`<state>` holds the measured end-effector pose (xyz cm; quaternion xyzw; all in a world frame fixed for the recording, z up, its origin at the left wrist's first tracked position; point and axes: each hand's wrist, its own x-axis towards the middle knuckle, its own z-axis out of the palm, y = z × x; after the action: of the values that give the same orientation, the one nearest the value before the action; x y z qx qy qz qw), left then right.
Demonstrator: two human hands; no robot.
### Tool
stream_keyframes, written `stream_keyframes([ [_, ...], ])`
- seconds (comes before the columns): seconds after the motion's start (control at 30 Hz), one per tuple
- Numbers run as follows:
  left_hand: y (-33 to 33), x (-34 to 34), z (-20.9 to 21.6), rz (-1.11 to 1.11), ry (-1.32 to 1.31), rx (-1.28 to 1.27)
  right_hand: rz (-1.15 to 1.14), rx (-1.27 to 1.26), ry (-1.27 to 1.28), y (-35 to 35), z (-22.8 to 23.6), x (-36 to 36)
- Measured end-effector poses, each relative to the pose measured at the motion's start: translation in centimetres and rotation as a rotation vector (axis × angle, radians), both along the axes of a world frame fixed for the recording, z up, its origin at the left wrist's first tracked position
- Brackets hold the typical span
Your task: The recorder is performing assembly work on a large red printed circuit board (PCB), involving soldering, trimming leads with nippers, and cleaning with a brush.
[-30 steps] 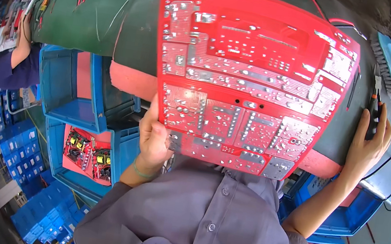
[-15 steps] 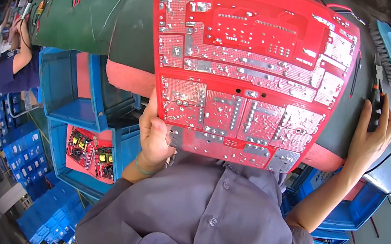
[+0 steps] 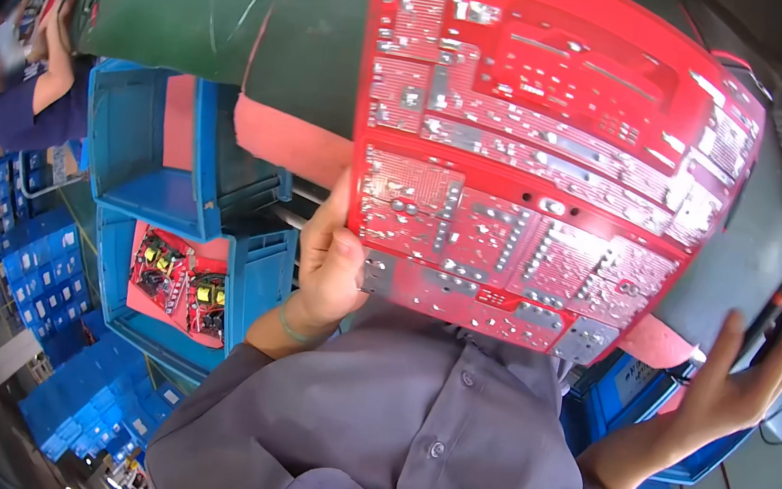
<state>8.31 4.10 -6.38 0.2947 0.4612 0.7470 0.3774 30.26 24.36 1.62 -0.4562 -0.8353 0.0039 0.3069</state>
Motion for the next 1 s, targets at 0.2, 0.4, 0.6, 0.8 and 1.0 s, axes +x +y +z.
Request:
stream_keyframes([
  [0.2,-0.3,-0.2,-0.4,0.045,0.011,-0.035,0.463,-0.135,-0.277,-4.3,3.5,-6.0],
  [0.4,0.0,0.0,0.0,0.011,-0.035,-0.014,0.47,-0.08,-0.491,-3.0,4.2,-7.8],
  [0.6,0.0,-0.1,-0.1,0.001,-0.03,0.003,0.486,-0.056,-0.513,-3.1,4.4,-8.2],
  [0.8,0.0,0.1,0.5,0.007,-0.05,-0.004,0.491,-0.035,-0.516,-3.5,3.9,-8.3],
  [1.0,0.0,0.2,0.9,0.024,-0.001,-0.023,0.464,-0.135,-0.43,-4.8,3.6,-8.3],
])
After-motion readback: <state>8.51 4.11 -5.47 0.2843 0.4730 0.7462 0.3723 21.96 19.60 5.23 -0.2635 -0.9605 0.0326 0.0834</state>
